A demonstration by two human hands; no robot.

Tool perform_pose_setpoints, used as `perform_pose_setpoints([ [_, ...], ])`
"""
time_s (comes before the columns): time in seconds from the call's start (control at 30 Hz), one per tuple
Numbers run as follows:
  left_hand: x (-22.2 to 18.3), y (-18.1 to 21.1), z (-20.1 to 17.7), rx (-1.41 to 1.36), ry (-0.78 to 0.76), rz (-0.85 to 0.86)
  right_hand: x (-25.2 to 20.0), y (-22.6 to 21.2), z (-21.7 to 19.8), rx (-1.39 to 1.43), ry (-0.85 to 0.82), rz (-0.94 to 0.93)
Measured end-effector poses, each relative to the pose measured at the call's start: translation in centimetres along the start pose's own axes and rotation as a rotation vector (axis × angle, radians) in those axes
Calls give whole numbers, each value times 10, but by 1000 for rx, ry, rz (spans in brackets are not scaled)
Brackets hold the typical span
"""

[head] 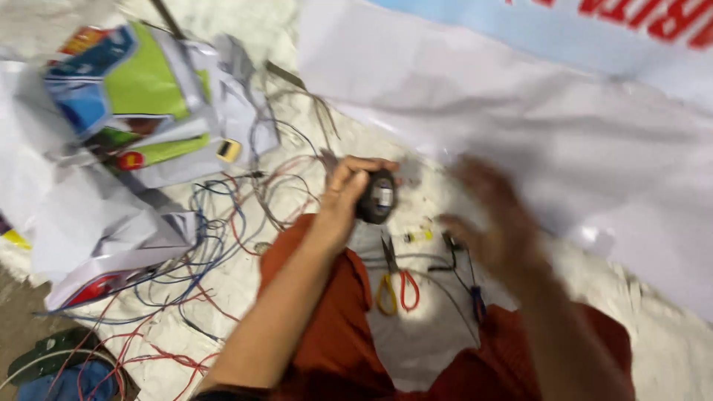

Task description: Wrapping electrical tape around wire connections to insulate them on a workspace floor.

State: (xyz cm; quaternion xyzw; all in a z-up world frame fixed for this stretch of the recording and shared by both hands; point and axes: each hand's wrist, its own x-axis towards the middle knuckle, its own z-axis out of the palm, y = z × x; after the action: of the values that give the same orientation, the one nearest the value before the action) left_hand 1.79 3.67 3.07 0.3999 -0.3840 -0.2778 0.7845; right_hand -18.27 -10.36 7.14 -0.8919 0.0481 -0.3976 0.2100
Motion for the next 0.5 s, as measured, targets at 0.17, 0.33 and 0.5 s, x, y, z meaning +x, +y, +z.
perform_pose_setpoints([
  [0.17, 16, 0, -56, 229, -271, -460, -43, 10, -140, -294, -302, 757],
  [0.33, 52, -29, -86, 525, -366, -894, -201, 89, -204, -142, -239, 808],
  [0.5, 53, -133, -104, 1199, -673, -1122, -269, 71, -163, -236, -469, 1447],
])
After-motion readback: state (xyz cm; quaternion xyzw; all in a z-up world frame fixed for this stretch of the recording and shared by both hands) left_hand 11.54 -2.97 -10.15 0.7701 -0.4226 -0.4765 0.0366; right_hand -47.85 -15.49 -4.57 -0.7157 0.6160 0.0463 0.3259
